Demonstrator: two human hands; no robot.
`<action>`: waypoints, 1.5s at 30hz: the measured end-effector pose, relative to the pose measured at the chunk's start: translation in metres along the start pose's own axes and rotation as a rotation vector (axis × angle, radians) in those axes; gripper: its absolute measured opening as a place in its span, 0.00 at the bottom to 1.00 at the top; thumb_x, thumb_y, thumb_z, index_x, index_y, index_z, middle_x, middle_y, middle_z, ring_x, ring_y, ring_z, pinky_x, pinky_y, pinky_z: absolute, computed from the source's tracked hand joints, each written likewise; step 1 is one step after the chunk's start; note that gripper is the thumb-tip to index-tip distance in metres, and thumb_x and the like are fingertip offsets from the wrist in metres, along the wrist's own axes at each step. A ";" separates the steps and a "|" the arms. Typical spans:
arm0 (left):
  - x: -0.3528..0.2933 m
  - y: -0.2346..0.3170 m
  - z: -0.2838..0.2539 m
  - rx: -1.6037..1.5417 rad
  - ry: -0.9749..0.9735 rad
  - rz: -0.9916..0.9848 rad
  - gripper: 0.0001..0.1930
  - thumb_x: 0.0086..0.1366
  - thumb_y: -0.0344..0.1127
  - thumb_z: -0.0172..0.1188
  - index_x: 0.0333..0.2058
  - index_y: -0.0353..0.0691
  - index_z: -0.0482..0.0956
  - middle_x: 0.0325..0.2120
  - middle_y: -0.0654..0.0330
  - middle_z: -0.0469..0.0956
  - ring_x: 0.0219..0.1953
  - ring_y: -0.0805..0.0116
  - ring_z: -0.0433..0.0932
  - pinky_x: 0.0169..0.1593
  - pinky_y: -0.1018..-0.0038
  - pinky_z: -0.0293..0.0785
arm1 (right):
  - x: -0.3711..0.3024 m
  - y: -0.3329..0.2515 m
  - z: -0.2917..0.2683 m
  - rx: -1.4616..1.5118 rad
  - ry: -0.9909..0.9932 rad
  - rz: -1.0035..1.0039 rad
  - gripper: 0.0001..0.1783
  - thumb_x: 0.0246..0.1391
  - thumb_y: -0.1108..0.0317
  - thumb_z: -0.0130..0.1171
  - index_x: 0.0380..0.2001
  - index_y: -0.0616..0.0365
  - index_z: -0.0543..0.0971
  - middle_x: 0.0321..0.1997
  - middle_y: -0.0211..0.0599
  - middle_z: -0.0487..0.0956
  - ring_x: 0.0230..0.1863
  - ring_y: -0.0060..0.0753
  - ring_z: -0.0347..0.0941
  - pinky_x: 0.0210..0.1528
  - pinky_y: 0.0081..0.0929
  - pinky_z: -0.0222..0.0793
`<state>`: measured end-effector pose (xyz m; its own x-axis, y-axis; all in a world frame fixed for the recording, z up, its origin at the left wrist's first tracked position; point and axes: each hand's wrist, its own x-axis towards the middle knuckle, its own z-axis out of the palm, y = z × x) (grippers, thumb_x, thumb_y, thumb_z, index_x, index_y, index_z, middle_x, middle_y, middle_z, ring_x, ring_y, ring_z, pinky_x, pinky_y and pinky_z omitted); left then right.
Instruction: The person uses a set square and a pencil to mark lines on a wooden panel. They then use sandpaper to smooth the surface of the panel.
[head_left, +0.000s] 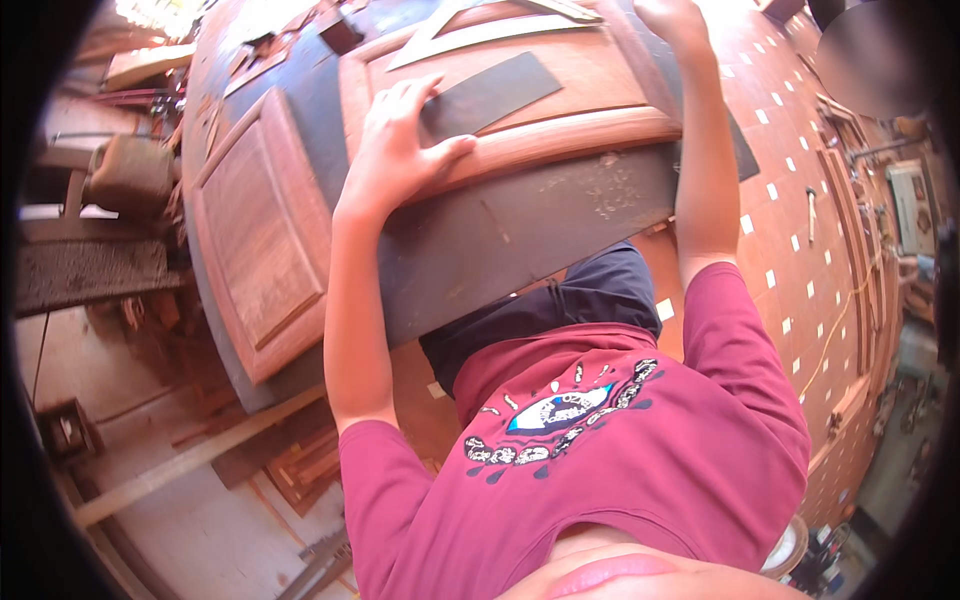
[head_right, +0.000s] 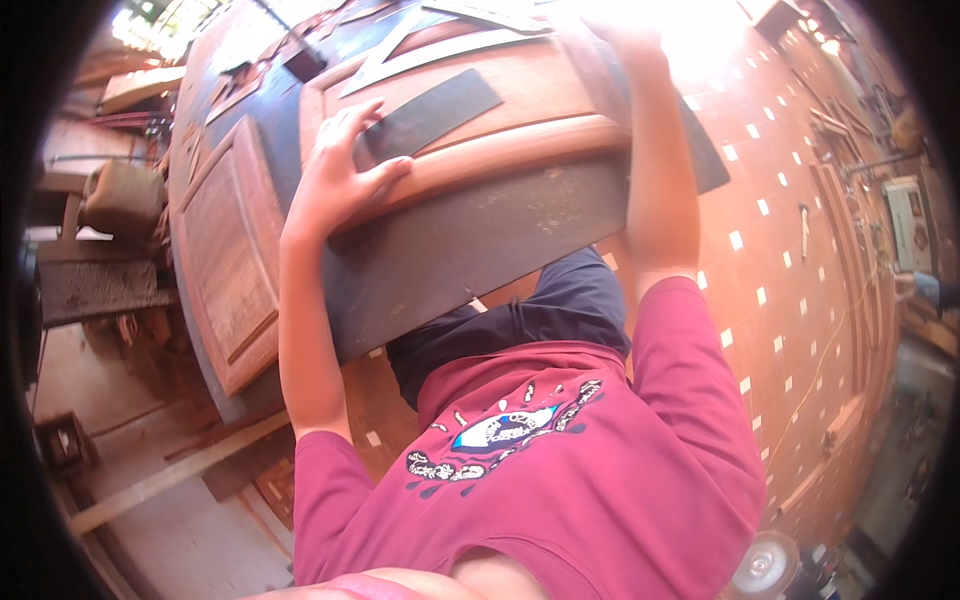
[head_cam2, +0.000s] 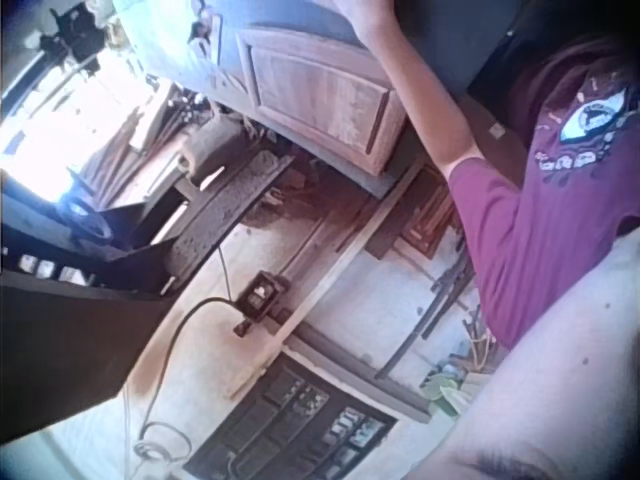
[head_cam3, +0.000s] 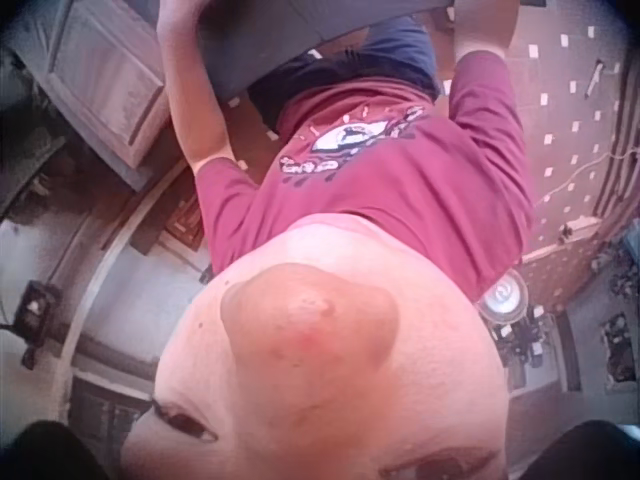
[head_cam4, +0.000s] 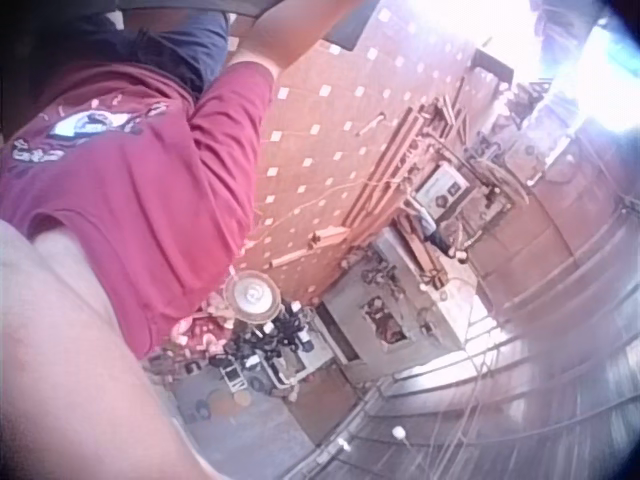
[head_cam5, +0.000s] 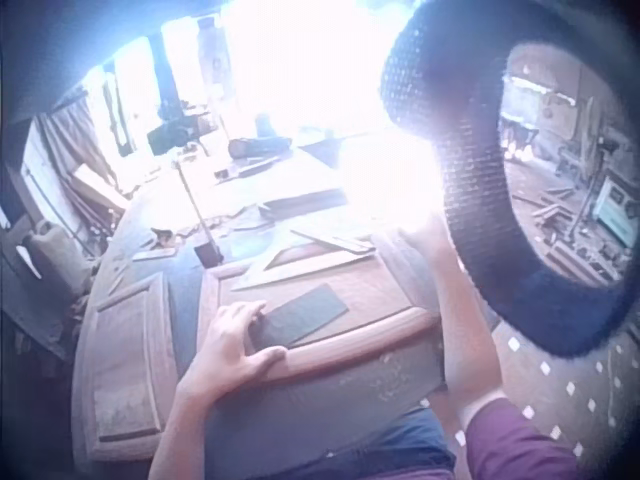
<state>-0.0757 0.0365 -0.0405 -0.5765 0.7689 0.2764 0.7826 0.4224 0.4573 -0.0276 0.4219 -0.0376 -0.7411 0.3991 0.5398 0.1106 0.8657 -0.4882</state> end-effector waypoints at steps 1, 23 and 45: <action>0.002 0.003 0.004 0.037 0.014 -0.026 0.37 0.56 0.48 0.72 0.58 0.33 0.72 0.54 0.48 0.75 0.60 0.50 0.69 0.65 0.60 0.65 | 0.001 0.010 -0.003 -0.041 0.035 0.029 0.15 0.61 0.58 0.57 0.38 0.59 0.84 0.30 0.49 0.82 0.33 0.47 0.80 0.38 0.41 0.73; -0.001 0.001 0.013 0.070 0.105 0.033 0.32 0.57 0.50 0.70 0.54 0.34 0.76 0.50 0.49 0.74 0.57 0.51 0.70 0.63 0.59 0.65 | 0.067 0.025 0.079 -0.211 -0.304 0.150 0.18 0.55 0.58 0.57 0.41 0.58 0.84 0.37 0.52 0.83 0.42 0.52 0.80 0.45 0.43 0.74; -0.004 0.009 0.015 0.114 0.149 -0.132 0.32 0.55 0.54 0.71 0.53 0.40 0.77 0.49 0.51 0.75 0.58 0.52 0.69 0.62 0.56 0.61 | 0.072 0.001 0.112 -0.350 -0.181 0.232 0.23 0.51 0.59 0.55 0.49 0.53 0.81 0.47 0.50 0.84 0.50 0.52 0.80 0.53 0.44 0.75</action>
<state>-0.0627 0.0446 -0.0502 -0.6976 0.6274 0.3460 0.7145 0.5731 0.4014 -0.1549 0.4177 -0.0762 -0.7707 0.5624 0.2995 0.4815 0.8219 -0.3044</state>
